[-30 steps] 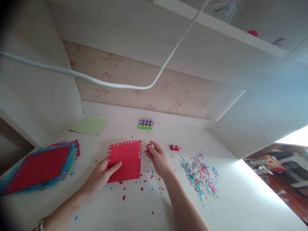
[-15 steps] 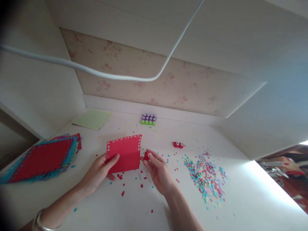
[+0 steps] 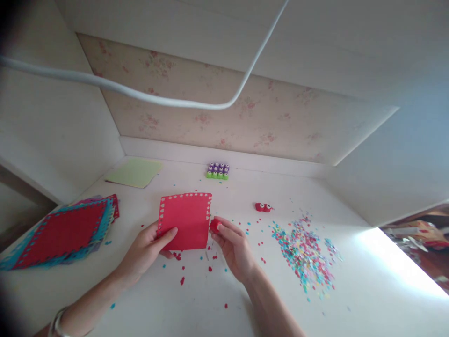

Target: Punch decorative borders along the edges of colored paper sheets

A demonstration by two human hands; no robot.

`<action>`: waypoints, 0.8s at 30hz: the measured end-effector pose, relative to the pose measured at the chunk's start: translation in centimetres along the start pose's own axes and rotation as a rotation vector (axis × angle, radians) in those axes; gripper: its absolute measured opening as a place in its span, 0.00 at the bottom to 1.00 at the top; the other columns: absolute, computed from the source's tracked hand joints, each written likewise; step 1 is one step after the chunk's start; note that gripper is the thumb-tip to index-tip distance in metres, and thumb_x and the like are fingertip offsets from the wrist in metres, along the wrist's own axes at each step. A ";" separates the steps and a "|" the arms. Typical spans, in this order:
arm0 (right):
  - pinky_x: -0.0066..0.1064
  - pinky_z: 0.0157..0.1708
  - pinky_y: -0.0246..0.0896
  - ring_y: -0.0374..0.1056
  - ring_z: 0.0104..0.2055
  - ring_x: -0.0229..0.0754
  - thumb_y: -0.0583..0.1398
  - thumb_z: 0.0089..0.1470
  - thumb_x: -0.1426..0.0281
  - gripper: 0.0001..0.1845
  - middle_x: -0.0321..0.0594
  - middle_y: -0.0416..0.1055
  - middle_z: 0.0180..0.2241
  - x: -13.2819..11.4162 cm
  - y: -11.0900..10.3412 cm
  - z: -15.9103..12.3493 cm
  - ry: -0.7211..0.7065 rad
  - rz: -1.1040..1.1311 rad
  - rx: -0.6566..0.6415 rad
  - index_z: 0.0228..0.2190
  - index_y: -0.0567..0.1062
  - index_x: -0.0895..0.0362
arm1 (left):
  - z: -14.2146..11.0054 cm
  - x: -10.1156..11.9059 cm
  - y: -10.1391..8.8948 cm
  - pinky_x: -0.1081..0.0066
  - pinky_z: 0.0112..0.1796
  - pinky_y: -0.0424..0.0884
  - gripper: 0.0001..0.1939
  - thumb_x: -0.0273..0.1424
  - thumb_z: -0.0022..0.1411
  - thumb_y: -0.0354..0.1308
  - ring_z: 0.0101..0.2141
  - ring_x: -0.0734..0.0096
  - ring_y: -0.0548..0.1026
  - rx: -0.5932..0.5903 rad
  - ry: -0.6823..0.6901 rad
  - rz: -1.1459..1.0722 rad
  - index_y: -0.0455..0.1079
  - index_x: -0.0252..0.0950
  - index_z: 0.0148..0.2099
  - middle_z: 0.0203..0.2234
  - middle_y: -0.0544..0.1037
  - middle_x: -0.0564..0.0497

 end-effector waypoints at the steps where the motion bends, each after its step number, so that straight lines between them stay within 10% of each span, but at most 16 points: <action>1: 0.29 0.45 0.66 0.72 0.42 0.39 0.67 0.51 0.69 0.12 0.41 0.78 0.42 0.0 0.0 0.0 0.000 -0.009 -0.001 0.40 0.81 0.57 | 0.0 0.0 0.1 0.72 0.24 0.77 0.21 0.43 0.61 0.59 0.35 0.61 0.80 -0.004 0.000 -0.002 0.69 0.35 0.51 0.44 0.79 0.44; 24: 0.38 0.50 0.61 0.72 0.43 0.43 0.68 0.49 0.69 0.15 0.42 0.79 0.41 -0.6 0.2 0.2 -0.070 -0.122 -0.034 0.42 0.79 0.54 | 0.1 0.0 0.3 0.71 0.25 0.78 0.20 0.43 0.62 0.58 0.36 0.61 0.80 -0.046 0.018 0.045 0.69 0.36 0.51 0.45 0.79 0.46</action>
Point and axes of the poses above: each hand's wrist, its own z-axis towards the middle knuckle, its own y-axis out of the palm, x = y × z, the point moved 10 cm from there along z, towards the middle knuckle
